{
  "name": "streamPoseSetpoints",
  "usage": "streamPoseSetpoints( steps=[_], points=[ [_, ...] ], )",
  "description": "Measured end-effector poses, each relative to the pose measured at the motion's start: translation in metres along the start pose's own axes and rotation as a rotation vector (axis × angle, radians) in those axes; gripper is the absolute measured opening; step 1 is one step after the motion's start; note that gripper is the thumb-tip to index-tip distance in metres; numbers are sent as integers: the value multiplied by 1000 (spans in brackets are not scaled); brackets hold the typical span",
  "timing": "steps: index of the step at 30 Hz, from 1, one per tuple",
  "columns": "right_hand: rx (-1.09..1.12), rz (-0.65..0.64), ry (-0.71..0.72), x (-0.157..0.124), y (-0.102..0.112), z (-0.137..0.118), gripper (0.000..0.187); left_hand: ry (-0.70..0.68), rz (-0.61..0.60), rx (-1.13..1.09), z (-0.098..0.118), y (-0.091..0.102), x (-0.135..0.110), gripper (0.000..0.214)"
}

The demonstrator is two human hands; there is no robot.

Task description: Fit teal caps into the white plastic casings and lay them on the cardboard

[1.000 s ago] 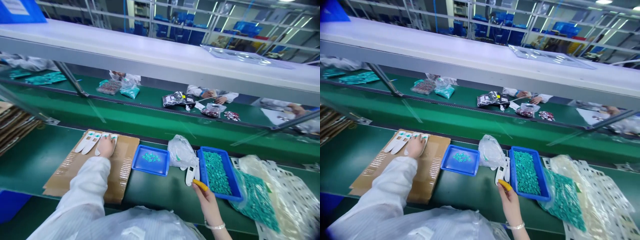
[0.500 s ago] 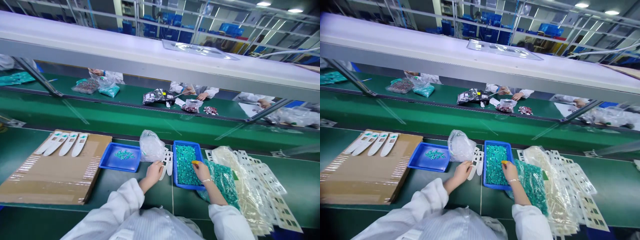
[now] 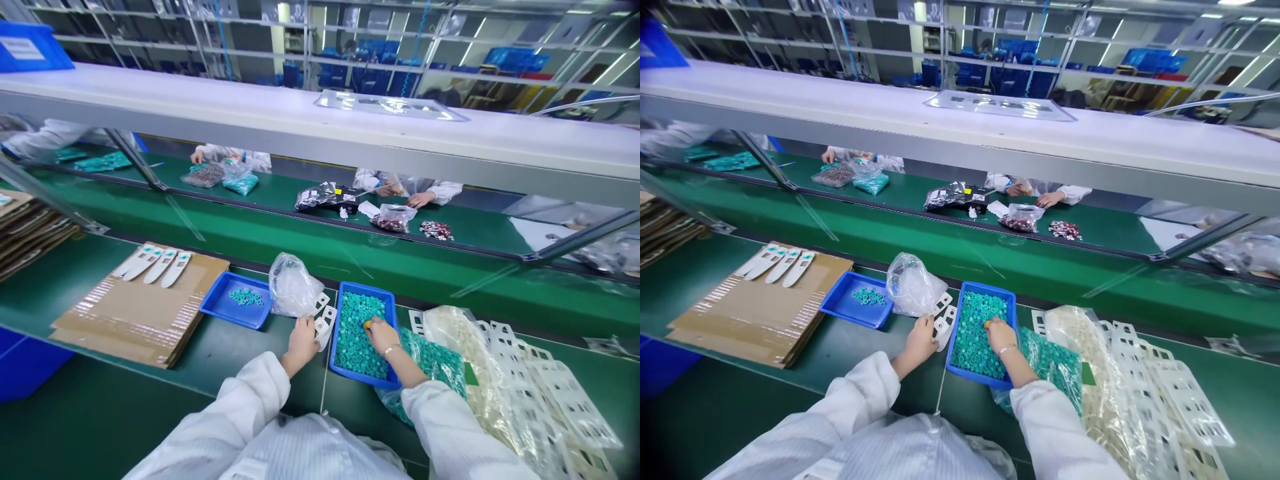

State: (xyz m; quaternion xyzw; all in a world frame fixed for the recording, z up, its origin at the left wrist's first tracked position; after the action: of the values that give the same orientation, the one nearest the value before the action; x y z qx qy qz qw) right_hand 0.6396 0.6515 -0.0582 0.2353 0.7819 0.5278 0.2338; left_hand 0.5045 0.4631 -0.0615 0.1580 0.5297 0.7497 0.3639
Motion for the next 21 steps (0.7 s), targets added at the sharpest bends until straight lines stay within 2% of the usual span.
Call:
streamPoseSetpoints(
  steps=[4,7,10,12,13,17,19,21],
  points=[
    [232,119,2,-12,17,-9,26,-49,-24,-158,2,27,-21,35],
    [461,173,-32,-25,32,-29,36,-58,-109,-578,13,50,-36,30],
    [990,184,-175,-39,46,-55,39,25,-294,-1057,25,68,-45,43],
    [1355,149,-314,-48,53,-73,34,110,-395,-1279,31,78,-48,48],
    [1472,128,-366,-52,56,-82,31,146,-423,-1355,32,83,-49,49],
    [1722,35,-444,-65,64,-112,25,200,-474,-1476,33,102,-52,47],
    [1789,-14,-443,-70,65,-122,23,192,-478,-1480,31,109,-54,48],
    [1787,-4,-424,-74,66,-129,22,160,-489,-1468,30,115,-55,48]
  ],
)
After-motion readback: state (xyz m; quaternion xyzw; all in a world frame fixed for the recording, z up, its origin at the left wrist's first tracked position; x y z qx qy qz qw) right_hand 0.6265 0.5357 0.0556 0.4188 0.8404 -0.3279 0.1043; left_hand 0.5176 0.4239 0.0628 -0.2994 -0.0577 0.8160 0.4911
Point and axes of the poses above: each hand's wrist, its own x-axis towards the middle knuckle, its own y-axis out of the back of the hand, z = x × y, the point moved 3 cm from there along x, towards the middle knuckle, and after that the axes turned 8 degrees about z, right-handed, at the moved point
